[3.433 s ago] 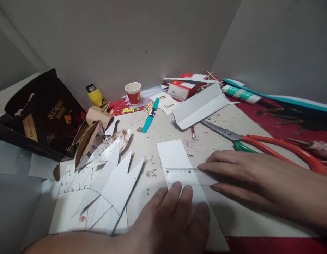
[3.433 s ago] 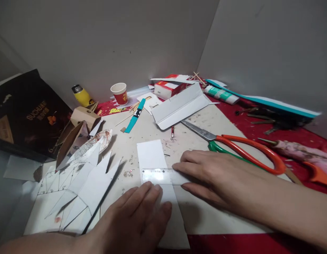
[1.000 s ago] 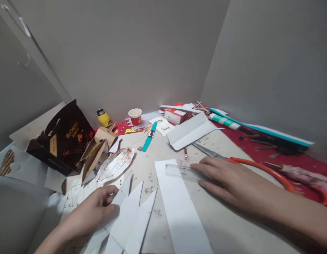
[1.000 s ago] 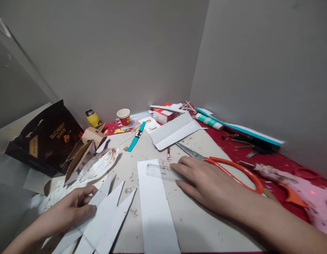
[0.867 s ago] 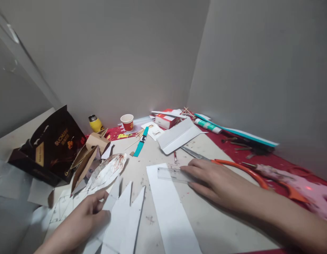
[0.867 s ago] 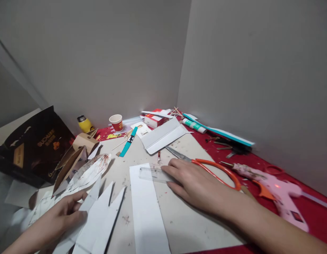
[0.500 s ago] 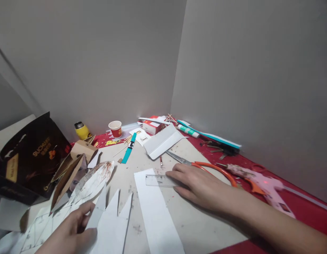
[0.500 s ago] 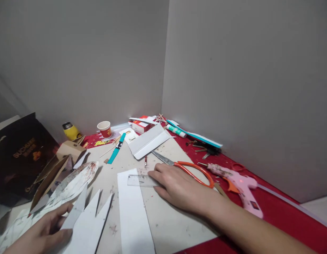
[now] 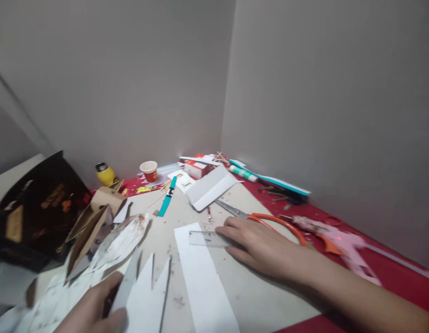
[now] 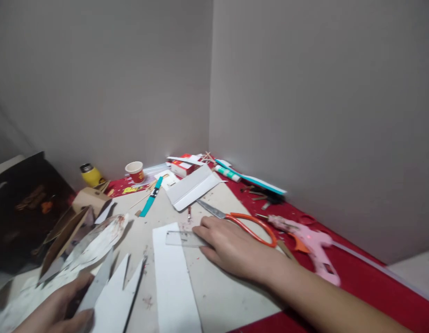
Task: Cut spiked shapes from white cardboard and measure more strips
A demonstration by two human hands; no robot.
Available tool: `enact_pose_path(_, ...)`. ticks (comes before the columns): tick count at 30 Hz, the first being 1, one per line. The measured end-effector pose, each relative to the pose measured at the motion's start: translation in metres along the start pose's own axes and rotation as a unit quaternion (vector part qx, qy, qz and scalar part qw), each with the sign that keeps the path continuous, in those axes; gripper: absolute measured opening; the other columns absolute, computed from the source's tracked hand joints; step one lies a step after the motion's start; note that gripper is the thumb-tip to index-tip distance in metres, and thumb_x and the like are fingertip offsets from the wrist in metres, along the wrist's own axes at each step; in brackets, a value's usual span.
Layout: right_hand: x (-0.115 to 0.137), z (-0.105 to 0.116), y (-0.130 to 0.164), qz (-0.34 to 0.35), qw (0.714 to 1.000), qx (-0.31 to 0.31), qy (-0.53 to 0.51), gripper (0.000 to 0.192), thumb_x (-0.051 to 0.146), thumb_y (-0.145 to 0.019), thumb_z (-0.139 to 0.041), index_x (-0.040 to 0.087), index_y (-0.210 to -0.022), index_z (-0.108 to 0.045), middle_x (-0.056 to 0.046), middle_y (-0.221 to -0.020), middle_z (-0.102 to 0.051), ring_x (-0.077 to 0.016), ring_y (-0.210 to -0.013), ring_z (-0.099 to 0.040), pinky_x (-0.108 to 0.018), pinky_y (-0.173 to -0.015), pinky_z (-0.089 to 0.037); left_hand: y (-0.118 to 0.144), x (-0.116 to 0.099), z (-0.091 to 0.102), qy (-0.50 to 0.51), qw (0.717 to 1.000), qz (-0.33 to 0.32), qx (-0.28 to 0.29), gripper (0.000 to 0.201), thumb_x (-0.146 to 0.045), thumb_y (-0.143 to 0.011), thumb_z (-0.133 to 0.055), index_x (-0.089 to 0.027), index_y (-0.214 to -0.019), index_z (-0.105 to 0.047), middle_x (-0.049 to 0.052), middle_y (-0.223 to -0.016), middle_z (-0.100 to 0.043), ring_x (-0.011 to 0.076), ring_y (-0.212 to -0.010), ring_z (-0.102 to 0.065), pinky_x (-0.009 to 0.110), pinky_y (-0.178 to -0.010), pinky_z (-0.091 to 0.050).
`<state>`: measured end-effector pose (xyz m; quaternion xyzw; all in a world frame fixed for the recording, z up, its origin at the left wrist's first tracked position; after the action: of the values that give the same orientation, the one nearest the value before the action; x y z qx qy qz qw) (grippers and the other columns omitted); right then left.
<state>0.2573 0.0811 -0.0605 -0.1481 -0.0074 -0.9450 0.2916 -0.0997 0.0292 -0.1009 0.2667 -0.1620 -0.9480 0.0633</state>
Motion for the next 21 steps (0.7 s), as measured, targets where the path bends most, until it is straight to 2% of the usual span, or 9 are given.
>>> enact_pose_path(1, -0.001, -0.002, 0.000, 0.002, 1.000, 0.000, 0.001, 0.022, 0.021, -0.091, -0.049, 0.021, -0.108, -0.062, -0.009, -0.101, -0.059, -0.0253, -0.090, -0.061, -0.042, -0.079, -0.049, 0.006, -0.013, 0.004, -0.019, 1.000, -0.013, 0.002, 0.055, -0.043, -0.073, -0.059, -0.018, -0.122, -0.057, 0.011, -0.130, -0.064, 0.0314, -0.119, -0.058, 0.040, -0.099, -0.045)
enact_pose_path(3, -0.005, -0.007, -0.001, 0.008, 1.000, -0.002, 0.002, 0.028, 0.023, -0.091, -0.048, 0.022, -0.116, -0.061, -0.011, -0.106, -0.059, -0.0274, -0.093, -0.061, -0.045, -0.081, -0.049, 0.017, -0.034, 0.010, -0.072, 0.996, -0.032, 0.033, 0.032, -0.040, -0.078, -0.054, -0.020, -0.102, -0.065, 0.006, -0.092, -0.075, 0.0284, -0.087, -0.069, 0.035, -0.073, -0.050)
enact_pose_path(4, -0.006, -0.010, -0.001, 0.011, 1.000, 0.001, 0.000, 0.030, 0.024, -0.091, -0.048, 0.022, -0.118, -0.060, -0.012, -0.109, -0.060, -0.0279, -0.094, -0.062, -0.046, -0.081, -0.050, 0.021, -0.043, 0.016, -0.099, 0.994, -0.038, 0.036, 0.026, -0.038, -0.081, -0.051, -0.021, -0.093, -0.065, 0.004, -0.079, -0.073, 0.0255, -0.075, -0.068, 0.033, -0.064, -0.046)
enact_pose_path(6, -0.008, -0.014, -0.002, 0.017, 1.000, 0.003, 0.000, 0.031, 0.024, -0.091, -0.047, 0.022, -0.120, -0.060, -0.013, -0.112, -0.060, -0.0286, -0.096, -0.063, -0.047, -0.082, -0.050, 0.025, -0.056, 0.036, -0.160, 0.986, -0.044, 0.007, 0.026, -0.038, -0.086, -0.045, -0.020, -0.083, -0.063, 0.003, -0.067, -0.067, 0.0219, -0.063, -0.063, 0.030, -0.056, -0.039)
enact_pose_path(10, -0.009, -0.016, -0.002, 0.023, 1.000, -0.002, 0.001, 0.033, 0.029, -0.093, -0.046, 0.022, -0.122, -0.060, -0.013, -0.114, -0.061, -0.0291, -0.098, -0.063, -0.048, -0.083, -0.051, 0.012, -0.070, 0.095, -0.223, 0.966, -0.057, -0.117, 0.033, -0.043, -0.092, -0.039, -0.019, -0.082, -0.060, 0.003, -0.071, -0.066, 0.0192, -0.064, -0.060, 0.027, -0.057, -0.039)
enact_pose_path(12, -0.007, -0.015, -0.003, 0.029, 1.000, -0.008, -0.001, 0.033, 0.030, -0.094, -0.045, 0.022, -0.122, -0.060, -0.013, -0.114, -0.062, -0.0290, -0.099, -0.064, -0.048, -0.083, -0.052, -0.008, -0.066, 0.127, -0.254, 0.945, -0.028, -0.203, 0.031, -0.042, -0.093, -0.041, -0.020, -0.086, -0.061, 0.003, -0.077, -0.068, 0.0182, -0.069, -0.062, 0.027, -0.060, -0.041)
enact_pose_path(14, -0.005, -0.013, -0.004, 0.035, 0.999, -0.017, -0.001, 0.034, 0.029, -0.093, -0.045, 0.021, -0.122, -0.061, -0.014, -0.115, -0.063, -0.0291, -0.101, -0.064, -0.048, -0.085, -0.052, -0.036, -0.054, 0.148, -0.273, 0.929, 0.021, -0.248, 0.026, -0.036, -0.094, -0.045, -0.017, -0.090, -0.063, 0.007, -0.083, -0.069, 0.0217, -0.078, -0.064, 0.030, -0.066, -0.045)
enact_pose_path(17, -0.002, -0.012, -0.005, 0.042, 0.999, -0.020, 0.006, 0.035, 0.028, -0.093, -0.044, 0.019, -0.122, -0.062, -0.015, -0.117, -0.064, -0.0296, -0.102, -0.064, -0.048, -0.085, -0.053, -0.080, -0.034, 0.162, -0.295, 0.916, 0.069, -0.263, 0.027, -0.035, -0.092, -0.056, -0.016, -0.110, -0.061, 0.008, -0.108, -0.065, 0.0212, -0.093, -0.064, 0.040, -0.080, -0.052)
enact_pose_path(21, -0.002, -0.013, -0.006, 0.044, 0.999, -0.018, 0.007, 0.035, 0.030, -0.093, -0.045, 0.020, -0.121, -0.063, -0.015, -0.116, -0.065, -0.0304, -0.100, -0.065, -0.049, -0.084, -0.054, -0.125, -0.016, 0.159, -0.312, 0.920, 0.085, -0.219, 0.034, -0.033, -0.090, -0.061, -0.018, -0.121, -0.057, 0.009, -0.122, -0.060, 0.0235, -0.102, -0.063, 0.043, -0.083, -0.054)
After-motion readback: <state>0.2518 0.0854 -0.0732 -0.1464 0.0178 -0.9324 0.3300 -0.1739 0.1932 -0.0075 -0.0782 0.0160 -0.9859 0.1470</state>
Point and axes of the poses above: each hand's wrist, its own y-axis away from the middle knuckle, its own z-axis out of the back of the hand, x = y × z, the point moved 7 cm from there along -y, towards the middle knuckle
